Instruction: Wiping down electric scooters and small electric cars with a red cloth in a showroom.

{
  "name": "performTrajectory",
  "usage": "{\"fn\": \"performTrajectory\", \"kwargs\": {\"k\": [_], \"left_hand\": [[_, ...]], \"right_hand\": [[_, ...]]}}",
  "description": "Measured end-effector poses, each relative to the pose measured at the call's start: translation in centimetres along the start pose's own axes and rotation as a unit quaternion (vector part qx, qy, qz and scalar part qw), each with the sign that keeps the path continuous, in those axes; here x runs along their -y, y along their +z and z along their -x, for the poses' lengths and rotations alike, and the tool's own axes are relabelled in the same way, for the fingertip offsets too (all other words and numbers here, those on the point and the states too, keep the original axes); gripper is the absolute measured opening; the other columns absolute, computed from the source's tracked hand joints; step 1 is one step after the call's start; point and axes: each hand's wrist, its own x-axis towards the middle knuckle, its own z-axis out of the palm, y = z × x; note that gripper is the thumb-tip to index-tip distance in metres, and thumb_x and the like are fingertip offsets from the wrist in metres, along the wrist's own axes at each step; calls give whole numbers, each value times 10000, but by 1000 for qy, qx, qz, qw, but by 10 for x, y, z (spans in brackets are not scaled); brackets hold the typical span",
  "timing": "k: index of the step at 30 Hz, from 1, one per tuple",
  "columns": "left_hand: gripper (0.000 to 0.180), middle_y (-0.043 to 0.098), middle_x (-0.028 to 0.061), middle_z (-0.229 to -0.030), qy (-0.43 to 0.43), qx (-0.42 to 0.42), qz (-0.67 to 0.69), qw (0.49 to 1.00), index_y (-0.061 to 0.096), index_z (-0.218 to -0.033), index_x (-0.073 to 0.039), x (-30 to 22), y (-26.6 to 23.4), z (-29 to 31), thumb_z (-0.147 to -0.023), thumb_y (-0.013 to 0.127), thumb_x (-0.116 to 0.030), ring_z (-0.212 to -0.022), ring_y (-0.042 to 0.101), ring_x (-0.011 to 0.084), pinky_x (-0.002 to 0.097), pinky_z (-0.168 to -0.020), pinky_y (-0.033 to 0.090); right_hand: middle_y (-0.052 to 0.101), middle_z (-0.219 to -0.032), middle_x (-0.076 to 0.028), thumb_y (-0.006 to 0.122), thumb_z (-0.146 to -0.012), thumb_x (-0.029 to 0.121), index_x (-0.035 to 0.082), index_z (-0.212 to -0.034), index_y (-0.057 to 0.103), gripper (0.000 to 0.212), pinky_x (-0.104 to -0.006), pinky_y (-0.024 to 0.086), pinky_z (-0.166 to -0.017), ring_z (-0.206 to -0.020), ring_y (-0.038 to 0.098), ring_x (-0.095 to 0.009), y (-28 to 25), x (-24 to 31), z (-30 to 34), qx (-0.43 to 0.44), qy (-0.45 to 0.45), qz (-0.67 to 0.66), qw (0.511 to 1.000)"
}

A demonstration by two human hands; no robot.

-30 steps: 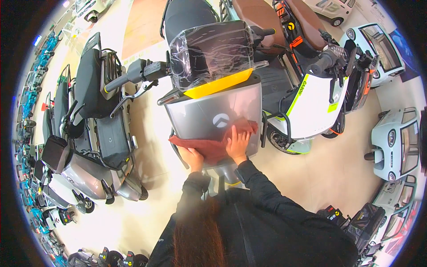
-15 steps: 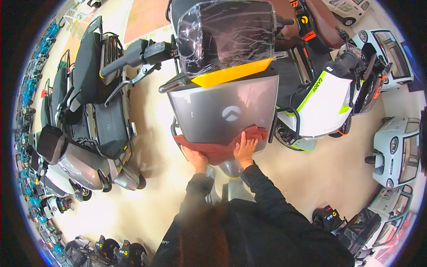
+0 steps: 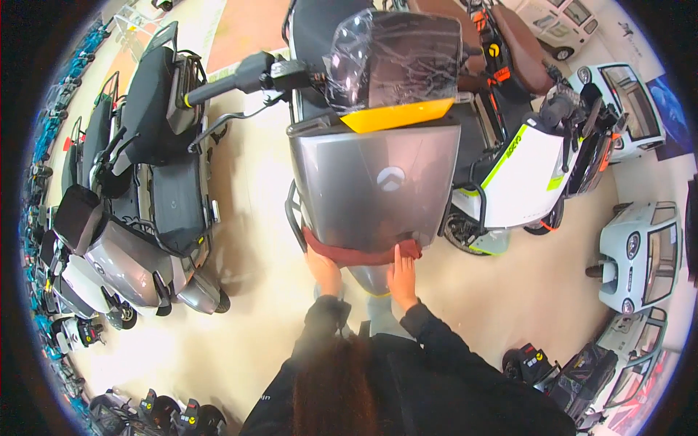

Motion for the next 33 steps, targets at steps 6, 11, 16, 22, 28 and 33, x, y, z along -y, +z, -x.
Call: {"fn": "performTrajectory", "kwargs": {"k": [6,11,16,22,28,33], "left_hand": [[572,419,151,-1403,66,-37,-32,997,314,-1425,-15,-44,20,-21,-1007,336,-405,-1290,395,261,342,-1075,270],[602,391,224,-1420,116,-17,99,988,331,-1396,43,-178,52,-77,-1000,268,-406,-1334,350,337,385,-1093,263],[499,472,207,-1355,206,-90,-48,973,414,-1350,18,-148,60,-157,-1005,252,-304,-1265,429,356,393,-1063,310],[394,550,187,-1256,193,-4,-46,980,484,-1280,14,-156,56,-171,-990,314,-190,-1200,488,331,378,-1020,361],[406,584,188,-1173,182,69,7,981,527,-1221,-17,-147,46,-188,-1011,293,-274,-1116,539,346,387,-941,408],[417,575,184,-1210,185,79,28,979,520,-1250,-27,-138,41,-189,-1014,276,-268,-1150,527,340,377,-959,399]], "right_hand": [[420,-1277,-269,505,-855,89,-27,-1431,251,640,-497,263,-1071,-1239,354,-441,-36,22,-25,-47,-40,3,998],[414,-1314,-284,492,-882,118,-29,-1430,259,614,-502,259,-1065,-1235,370,-443,-114,49,-121,-166,-40,28,985],[351,-1392,-283,462,-885,107,-27,-1436,239,609,-503,213,-1096,-1294,316,-436,-121,123,-208,-272,-88,30,958],[347,-1387,-287,422,-821,52,-31,-1430,244,640,-521,170,-1109,-1309,288,-441,-105,150,-234,-396,11,68,916],[403,-1309,-280,419,-790,31,-24,-1433,259,665,-524,181,-1098,-1253,332,-447,-104,153,-234,-391,-56,92,914],[376,-1347,-289,422,-794,32,-42,-1436,231,673,-513,167,-1111,-1283,319,-435,-99,158,-229,-366,-46,109,923]]}}
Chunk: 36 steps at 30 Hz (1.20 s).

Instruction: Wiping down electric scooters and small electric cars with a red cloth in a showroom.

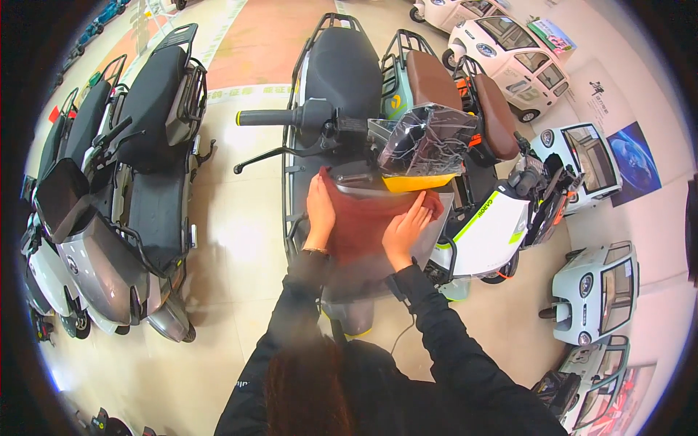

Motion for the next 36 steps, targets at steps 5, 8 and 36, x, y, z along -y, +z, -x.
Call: {"fn": "performTrajectory", "kwargs": {"k": [5,8,36], "left_hand": [[430,519,140,-1316,-8,18,14,1000,450,-1340,-13,29,-12,24,-1005,269,-215,-1237,460,252,316,-1047,317],[450,466,171,-1369,-42,6,37,998,430,-1346,6,59,-26,60,-999,297,-249,-1286,417,283,348,-1068,309],[739,101,368,-1470,-18,-153,-453,878,109,-1382,195,-60,101,98,-956,445,-306,-1385,131,453,480,-1151,78]], "right_hand": [[324,-1392,-306,424,-808,56,-53,-1434,213,669,-515,144,-1123,-1319,262,-458,-1,1,38,33,15,-9,999],[300,-1407,-316,435,-813,80,-69,-1433,188,683,-524,136,-1124,-1333,234,-472,-6,-7,85,98,8,-4,995],[385,-1376,-270,434,-885,77,0,-1454,204,619,-480,241,-1096,-1264,357,-437,-29,-135,-13,-23,117,-180,976]]}}
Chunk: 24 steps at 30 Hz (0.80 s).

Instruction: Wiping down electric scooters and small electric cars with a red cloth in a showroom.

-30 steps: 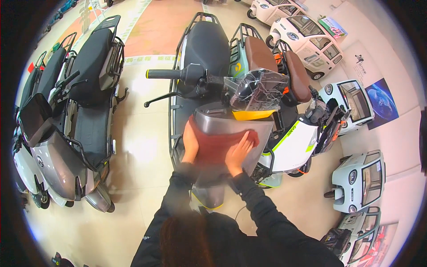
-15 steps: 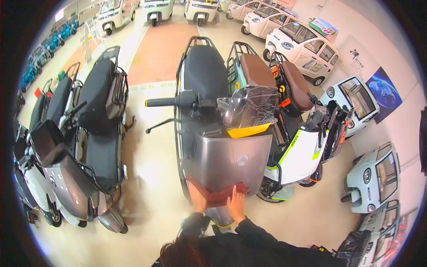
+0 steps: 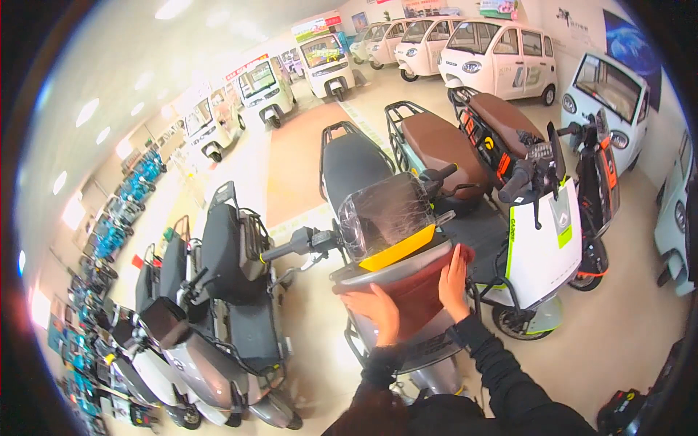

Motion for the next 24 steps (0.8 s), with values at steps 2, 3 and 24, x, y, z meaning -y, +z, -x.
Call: {"fn": "performTrajectory", "kwargs": {"k": [2,3,24], "left_hand": [[653,145,372,-1457,68,-3,-22,997,206,-1355,203,-30,-1,4,-965,423,-273,-1373,146,469,485,-1149,85],[628,164,373,-1452,96,16,-30,995,239,-1342,206,-52,-6,6,-966,419,-263,-1367,153,476,487,-1147,87],[569,236,337,-1444,147,-135,-75,977,265,-1361,165,-59,18,18,-964,384,-225,-1361,203,444,470,-1144,132]], "right_hand": [[409,-1365,-253,428,-897,87,4,-1445,233,587,-453,284,-1070,-1248,387,-413,0,-10,-33,9,14,-41,999],[422,-1357,-247,425,-905,96,1,-1436,254,566,-436,309,-1054,-1237,406,-398,-3,-16,-50,30,41,-71,996],[585,-1134,-250,518,-866,174,-2,-1258,496,430,-444,423,-944,-1083,538,-399,5,-16,-74,-28,45,-88,995]]}}
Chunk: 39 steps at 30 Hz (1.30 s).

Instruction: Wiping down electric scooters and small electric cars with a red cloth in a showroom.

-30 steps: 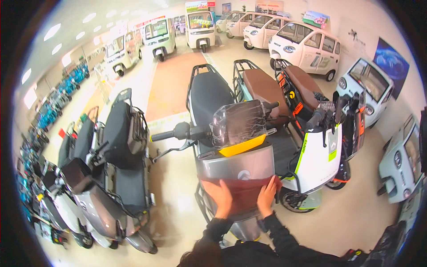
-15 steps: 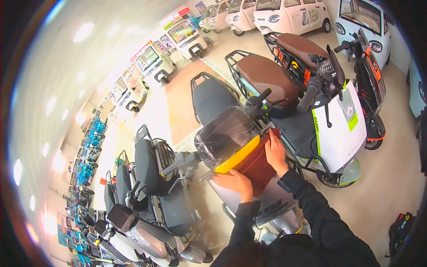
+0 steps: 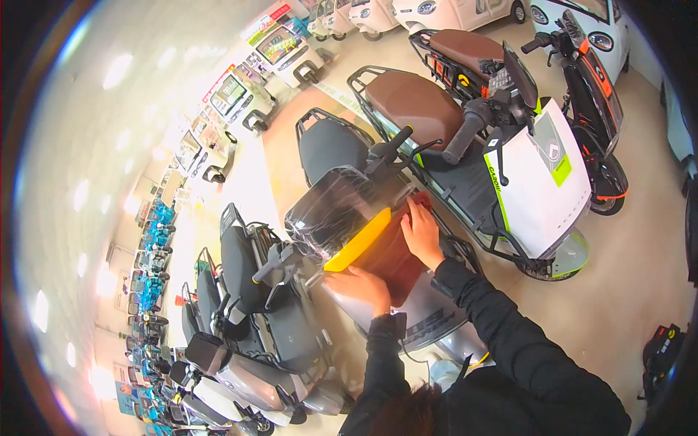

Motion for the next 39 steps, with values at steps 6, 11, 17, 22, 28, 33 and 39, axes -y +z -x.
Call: {"fn": "performTrajectory", "kwargs": {"k": [6,11,17,22,28,33,39], "left_hand": [[636,145,331,-1483,42,33,31,998,159,-1407,142,12,-3,51,-954,372,-251,-1380,153,461,501,-1139,110],[708,128,340,-1483,89,59,57,993,135,-1414,135,23,-2,91,-923,414,-292,-1384,118,475,527,-1134,88],[810,172,353,-1462,120,114,1,986,200,-1402,124,43,9,112,-803,547,-299,-1371,133,493,547,-1131,82],[768,163,358,-1461,151,121,31,981,207,-1384,143,59,21,125,-819,483,-297,-1354,136,526,571,-1118,93],[734,252,356,-1422,184,119,40,975,329,-1331,124,66,21,130,-793,548,-324,-1335,215,503,560,-1119,147],[610,318,284,-1418,211,106,110,965,396,-1302,64,75,11,134,-830,566,-284,-1329,263,459,555,-1115,185],[427,466,180,-1298,362,217,197,885,495,-1209,-21,102,-9,200,-794,575,-83,-1253,393,373,516,-1088,269]], "right_hand": [[533,-1222,-250,482,-880,110,11,-1359,397,496,-442,389,-988,-1130,508,-396,-26,-19,44,14,5,-34,999],[527,-1251,-231,450,-886,94,38,-1372,402,492,-431,380,-1005,-1166,493,-381,-52,-66,118,44,125,-43,990],[527,-1267,-210,399,-886,63,57,-1378,416,493,-420,378,-1008,-1171,493,-371,-67,-94,171,38,182,-16,982],[530,-1288,-190,382,-891,73,52,-1355,452,470,-406,372,-1020,-1183,492,-369,-62,-109,190,28,182,-17,983],[519,-1321,-171,391,-902,93,20,-1324,482,438,-390,359,-1035,-1202,483,-367,-58,-117,212,-7,216,-8,976],[513,-1300,-230,384,-939,141,1,-1337,449,427,-407,365,-1028,-1193,483,-381,-71,-113,241,19,249,27,968],[603,-1062,-291,513,-889,294,-44,-1166,508,437,-496,455,-870,-996,573,-437,-143,-138,324,217,362,175,890]]}}
